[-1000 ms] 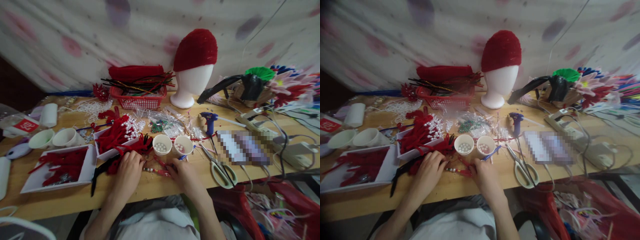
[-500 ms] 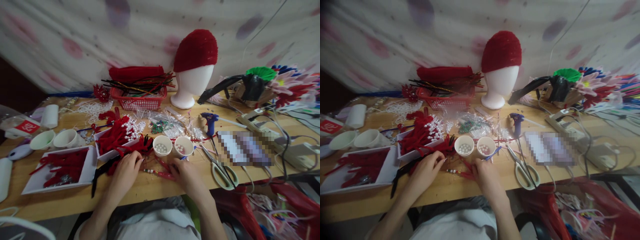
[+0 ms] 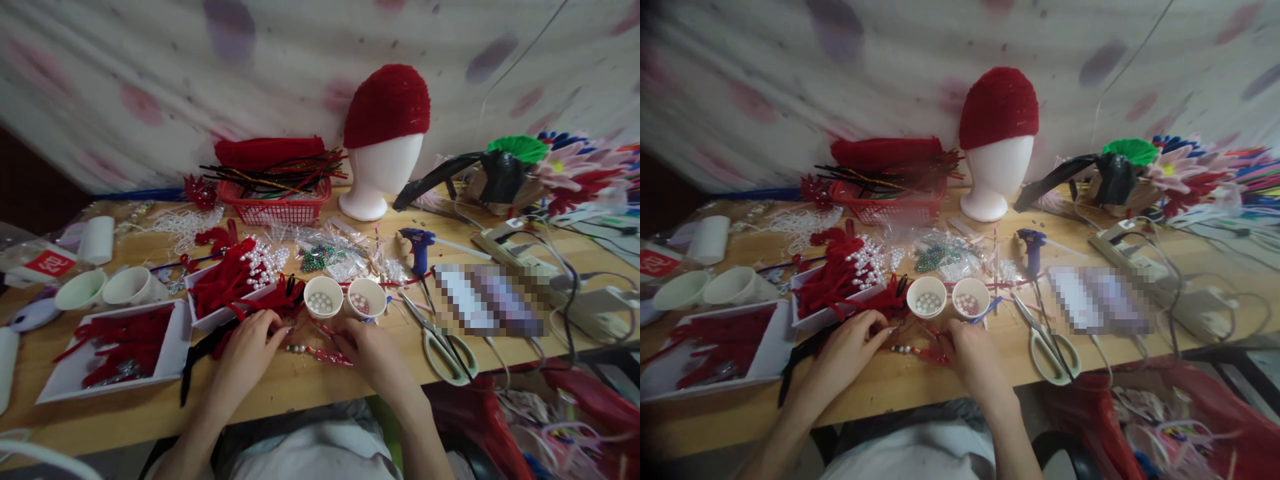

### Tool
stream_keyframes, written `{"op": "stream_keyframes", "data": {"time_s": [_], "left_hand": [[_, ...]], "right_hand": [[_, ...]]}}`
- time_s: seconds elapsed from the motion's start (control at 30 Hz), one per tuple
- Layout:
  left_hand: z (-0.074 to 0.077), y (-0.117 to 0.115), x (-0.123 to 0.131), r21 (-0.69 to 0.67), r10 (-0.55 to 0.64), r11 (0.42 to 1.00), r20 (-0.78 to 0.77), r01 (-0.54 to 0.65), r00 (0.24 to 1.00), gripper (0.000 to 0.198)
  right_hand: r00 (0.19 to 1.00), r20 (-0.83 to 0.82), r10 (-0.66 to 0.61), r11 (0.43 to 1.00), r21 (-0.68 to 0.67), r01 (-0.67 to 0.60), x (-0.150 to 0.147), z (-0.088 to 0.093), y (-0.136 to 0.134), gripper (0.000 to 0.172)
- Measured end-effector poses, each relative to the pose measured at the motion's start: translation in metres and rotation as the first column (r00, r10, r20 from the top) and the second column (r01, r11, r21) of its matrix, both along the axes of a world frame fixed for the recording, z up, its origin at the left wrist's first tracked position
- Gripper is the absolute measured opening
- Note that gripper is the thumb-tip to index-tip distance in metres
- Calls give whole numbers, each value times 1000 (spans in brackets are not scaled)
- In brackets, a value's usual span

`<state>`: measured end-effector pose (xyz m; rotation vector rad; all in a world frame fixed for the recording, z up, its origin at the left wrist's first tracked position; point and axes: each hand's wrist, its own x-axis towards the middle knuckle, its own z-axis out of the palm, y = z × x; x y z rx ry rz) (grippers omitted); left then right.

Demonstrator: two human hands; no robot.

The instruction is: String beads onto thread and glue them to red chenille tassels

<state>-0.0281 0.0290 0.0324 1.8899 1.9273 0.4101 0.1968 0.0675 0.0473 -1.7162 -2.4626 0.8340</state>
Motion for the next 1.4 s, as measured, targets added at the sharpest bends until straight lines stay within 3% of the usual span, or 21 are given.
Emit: {"op": "stream_keyframes", "data": {"time_s": [0.2,0.43,0.5,0.6,0.7,0.77,0.87,0.93,1.03,1.17,1.27,1.33,1.4], "left_hand": [[-5,4,6,-18,-21,1000,-13,21,1000,17],[5,3,-7,-34,25,999,100,-22,995,16],[6,2,-4,20,2,1000,160,-6,987,14],[4,3,7,187,-127,979,254,80,959,27],[3,5,17,273,-225,952,313,140,923,20],[5,4,20,303,-209,948,357,99,910,20],[12,-7,19,349,-42,930,402,-110,915,17],[18,-20,18,304,42,931,458,-201,888,15],[26,-40,18,79,87,979,670,-188,737,29],[30,-49,27,-143,254,943,892,-299,374,43],[37,-44,36,-196,256,923,955,-330,148,40],[43,-40,40,-194,230,911,972,-364,57,40],[50,-38,40,-164,192,902,981,-398,31,41]], "right_hand": [[1000,-24,2,1000,6,-1,0,3,0,15],[999,-50,-1,999,54,4,7,5,-4,17],[998,-67,8,998,65,-3,9,9,-7,18],[993,-116,33,995,96,-22,12,17,-14,18],[982,-178,67,987,156,-39,15,23,-21,18],[974,-211,86,980,192,-45,18,27,-25,15],[967,-237,93,970,242,-34,21,31,-31,13],[962,-255,97,958,285,-21,21,33,-37,13],[940,-314,133,938,347,-17,14,35,-45,13],[903,-375,210,919,391,-51,-6,35,-55,12],[891,-396,223,924,377,-64,-20,37,-61,13],[873,-433,224,934,351,-65,-22,40,-64,15],[855,-481,196,955,290,-56,-13,43,-66,16]]}}
